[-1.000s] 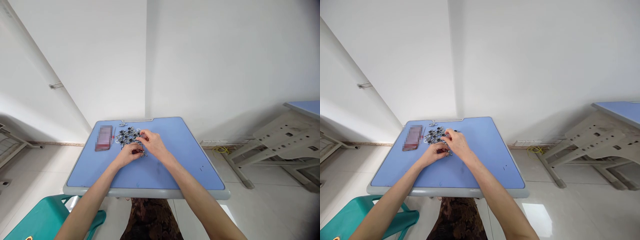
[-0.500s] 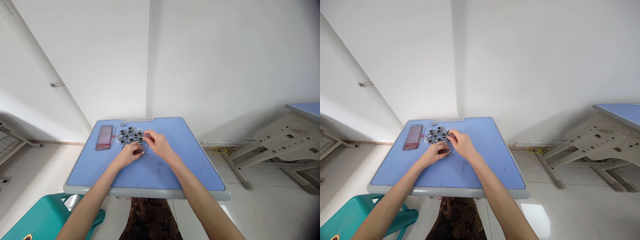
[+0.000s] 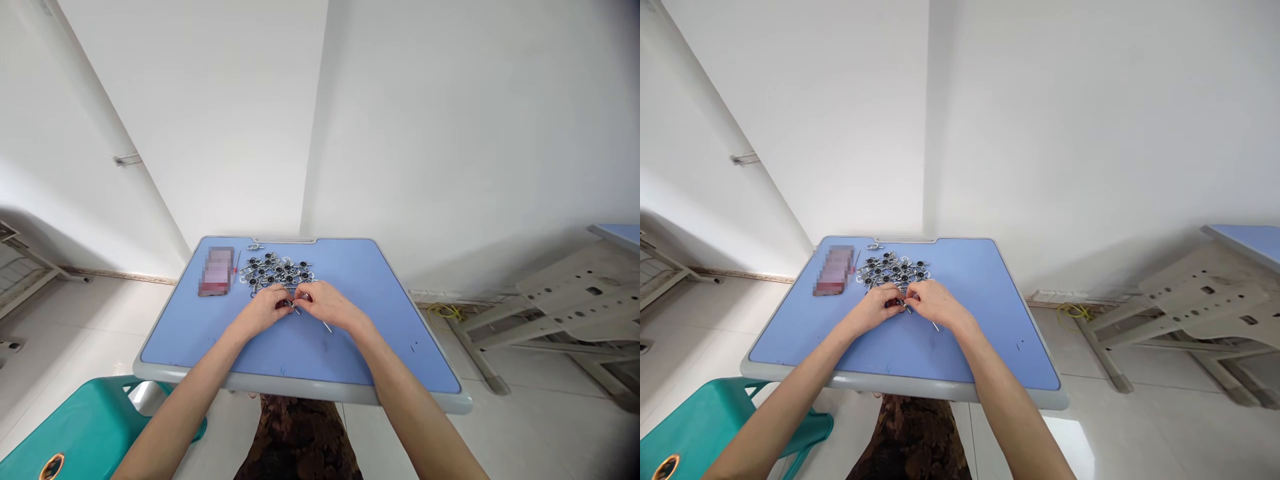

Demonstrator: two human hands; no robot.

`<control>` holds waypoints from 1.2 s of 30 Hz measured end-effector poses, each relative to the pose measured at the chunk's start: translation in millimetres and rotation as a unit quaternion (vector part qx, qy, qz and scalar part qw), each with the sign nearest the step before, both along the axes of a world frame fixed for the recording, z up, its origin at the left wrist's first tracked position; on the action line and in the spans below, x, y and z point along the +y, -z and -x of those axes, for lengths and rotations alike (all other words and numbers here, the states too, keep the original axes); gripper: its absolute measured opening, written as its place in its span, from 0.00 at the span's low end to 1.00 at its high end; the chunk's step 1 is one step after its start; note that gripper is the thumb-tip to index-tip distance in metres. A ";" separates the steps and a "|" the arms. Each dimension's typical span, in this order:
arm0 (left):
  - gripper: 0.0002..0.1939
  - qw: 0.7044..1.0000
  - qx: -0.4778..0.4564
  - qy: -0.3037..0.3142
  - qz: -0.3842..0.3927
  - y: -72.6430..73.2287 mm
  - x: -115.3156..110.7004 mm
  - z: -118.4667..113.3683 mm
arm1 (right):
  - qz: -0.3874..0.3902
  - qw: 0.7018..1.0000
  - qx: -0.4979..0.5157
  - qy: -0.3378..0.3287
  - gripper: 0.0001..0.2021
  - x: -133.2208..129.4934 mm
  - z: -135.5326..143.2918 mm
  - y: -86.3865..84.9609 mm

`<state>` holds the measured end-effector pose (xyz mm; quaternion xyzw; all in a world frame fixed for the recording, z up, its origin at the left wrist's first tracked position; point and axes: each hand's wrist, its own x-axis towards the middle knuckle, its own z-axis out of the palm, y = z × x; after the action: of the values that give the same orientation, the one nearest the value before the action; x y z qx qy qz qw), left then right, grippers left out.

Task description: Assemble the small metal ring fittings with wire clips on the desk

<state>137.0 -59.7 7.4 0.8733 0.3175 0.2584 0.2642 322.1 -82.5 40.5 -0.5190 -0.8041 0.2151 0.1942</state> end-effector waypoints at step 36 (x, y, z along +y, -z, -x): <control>0.04 0.995 -0.042 -0.034 0.080 2.2 0.8 -0.8 | 0.123 0.989 0.082 0.009 0.02 7.8 -1.2 9.0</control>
<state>137.8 -58.8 5.2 0.8261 0.3557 0.2778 0.3375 323.3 -74.7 31.5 -0.5268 -0.7483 0.3524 0.1957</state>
